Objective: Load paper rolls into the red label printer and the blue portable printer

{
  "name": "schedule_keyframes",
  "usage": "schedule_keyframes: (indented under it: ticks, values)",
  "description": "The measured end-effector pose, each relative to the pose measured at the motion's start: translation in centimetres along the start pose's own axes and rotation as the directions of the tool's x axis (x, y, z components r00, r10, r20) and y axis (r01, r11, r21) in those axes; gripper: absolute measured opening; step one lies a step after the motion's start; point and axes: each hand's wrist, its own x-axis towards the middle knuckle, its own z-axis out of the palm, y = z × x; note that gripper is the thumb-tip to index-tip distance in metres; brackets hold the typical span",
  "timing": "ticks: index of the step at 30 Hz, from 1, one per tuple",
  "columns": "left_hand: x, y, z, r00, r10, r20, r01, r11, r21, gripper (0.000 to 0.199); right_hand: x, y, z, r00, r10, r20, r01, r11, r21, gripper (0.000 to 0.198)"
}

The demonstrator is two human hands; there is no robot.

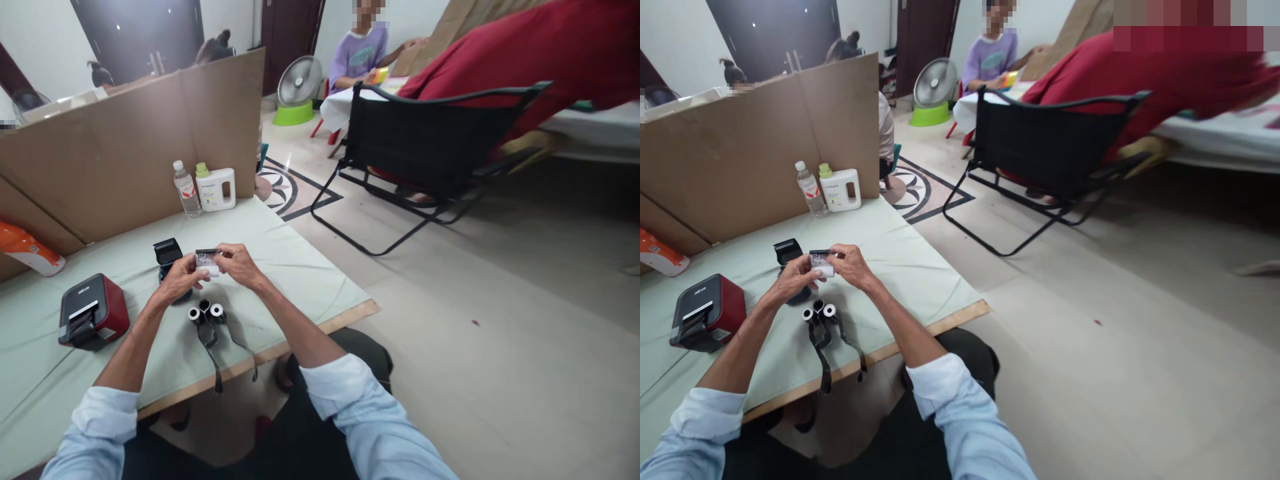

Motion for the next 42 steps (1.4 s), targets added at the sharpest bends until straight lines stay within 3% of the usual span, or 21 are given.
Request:
schedule_keyframes:
  ticks: [3,6,10,13,16,23,26,32,36,42]
  values:
    - [0.0,-0.1,0.6,0.999,0.005,0.032,-0.008,0.996,0.089,0.03,-0.3,-0.7,-2.2,0.988,0.08,0.132,-0.084,0.996,0.028,0.024]
    - [-0.1,0.5,1.2,0.995,0.066,0.07,-0.086,0.932,0.351,0.016,-0.8,-1.8,-4.7,0.958,0.147,0.246,-0.155,0.988,0.015,0.029]
    - [-0.1,1.7,2.3,0.977,0.094,0.192,-0.187,0.809,0.558,0.026,-1.4,-3.0,-6.9,0.92,0.209,0.331,-0.203,0.978,-0.054,0.032]
    - [0.0,2.1,3.2,0.947,0.094,0.306,-0.266,0.763,0.588,0.031,-1.6,-3.4,-7.6,0.9,0.22,0.375,-0.188,0.975,-0.12,0.034]
    - [0.1,2.0,3.8,0.907,0.121,0.403,-0.349,0.75,0.562,0.029,-1.7,-3.3,-7.6,0.92,0.198,0.339,-0.168,0.979,-0.115,0.034]
    - [0.0,2.1,4.0,0.864,0.134,0.486,-0.376,0.814,0.443,0.02,-1.7,-2.5,-6.7,0.929,0.194,0.316,-0.175,0.981,-0.089,0.033]
    - [-0.5,2.5,3.2,0.895,0.115,0.431,-0.309,0.857,0.413,0.025,-1.7,-2.3,-6.5,0.926,0.196,0.322,-0.177,0.98,-0.087,0.032]
    - [-3.9,2.7,0.1,0.987,0.079,0.138,-0.142,0.831,0.538,0.03,-1.7,-2.0,-6.5,0.927,0.212,0.308,-0.193,0.977,-0.09,0.031]
    - [-7.3,1.9,-0.8,1.0,-0.008,0.01,0.001,0.812,0.584,0.027,-2.0,-2.1,-6.1,0.929,0.229,0.29,-0.206,0.972,-0.11,0.029]
    - [-9.9,1.1,1.1,0.994,-0.098,-0.043,0.105,0.831,0.547,0.033,-2.2,-1.8,-5.2,0.931,0.26,0.255,-0.228,0.962,-0.149,0.027]
